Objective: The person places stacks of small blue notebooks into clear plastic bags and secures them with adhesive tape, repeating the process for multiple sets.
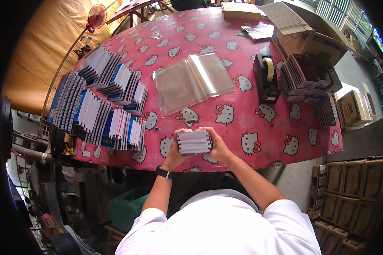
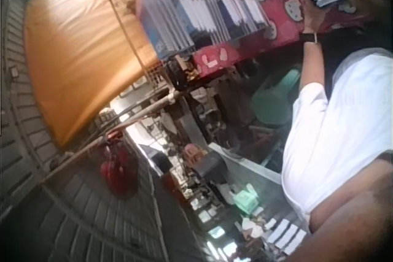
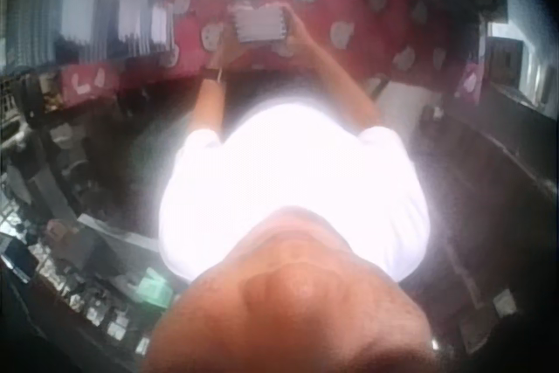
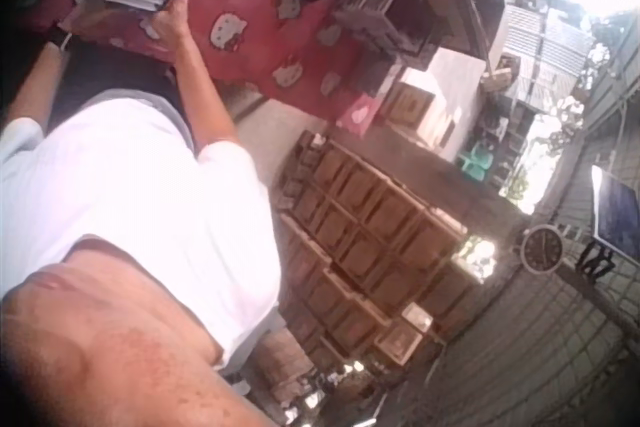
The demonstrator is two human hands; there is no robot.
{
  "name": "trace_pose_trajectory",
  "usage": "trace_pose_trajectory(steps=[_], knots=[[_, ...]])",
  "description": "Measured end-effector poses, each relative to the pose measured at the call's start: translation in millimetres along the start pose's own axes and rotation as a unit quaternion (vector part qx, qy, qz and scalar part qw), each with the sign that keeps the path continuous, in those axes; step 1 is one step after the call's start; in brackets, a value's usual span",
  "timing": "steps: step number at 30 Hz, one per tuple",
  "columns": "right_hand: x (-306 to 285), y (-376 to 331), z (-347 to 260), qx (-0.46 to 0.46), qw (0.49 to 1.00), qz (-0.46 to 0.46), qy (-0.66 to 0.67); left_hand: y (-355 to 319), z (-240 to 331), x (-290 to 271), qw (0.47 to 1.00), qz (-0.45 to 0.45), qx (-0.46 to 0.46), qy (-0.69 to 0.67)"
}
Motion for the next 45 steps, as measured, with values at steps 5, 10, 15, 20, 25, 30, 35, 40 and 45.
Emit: trace_pose_trajectory(steps=[5, 10, 15, 20, 25, 30, 35, 40, 45], knots=[[-4.1, 1.0, 6.0, 0.031, 0.999, -0.011, -0.020, 0.0, -4.1, -11.4, 0.999, -0.011, 0.012, 0.043], [-21.9, 7.2, -21.7, -0.003, 0.983, 0.031, -0.179, 19.5, 9.8, -14.3, 0.999, 0.003, 0.004, 0.042], [-70.2, -14.2, -42.9, 0.060, 0.806, 0.188, -0.558, 48.5, -8.6, -19.9, 0.975, -0.003, -0.180, -0.132], [-74.0, -31.5, -8.0, 0.000, 0.702, 0.272, -0.659, 57.7, -36.3, -20.8, 0.957, -0.027, -0.284, 0.050], [-73.8, -31.4, -2.4, 0.006, 0.801, 0.363, -0.476, 55.5, -24.4, -26.8, 0.935, -0.018, -0.223, 0.274], [-76.6, -55.4, -8.8, 0.279, 0.907, 0.293, -0.116, 45.5, -26.8, -23.5, 0.945, -0.018, -0.261, 0.195], [0.8, -10.0, -48.8, 0.069, 0.866, 0.159, -0.470, 50.2, -6.5, -14.1, 0.928, -0.012, -0.299, 0.224], [73.9, -16.4, -29.1, 0.082, 0.761, 0.015, -0.643, 41.0, -1.7, 17.9, 0.970, 0.068, -0.181, 0.146], [61.9, -26.4, -67.9, 0.221, 0.956, 0.016, -0.194, 25.1, -15.7, 10.5, 0.971, 0.057, -0.200, 0.114]])
Point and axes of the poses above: each hand's wrist, its own y-axis towards the middle knuckle, its own x-axis out of the palm, z = x × y, the point moved 2 cm from there along y, towards the middle knuckle, and after that the axes turned 5 degrees about y, right-handed, at the moved point
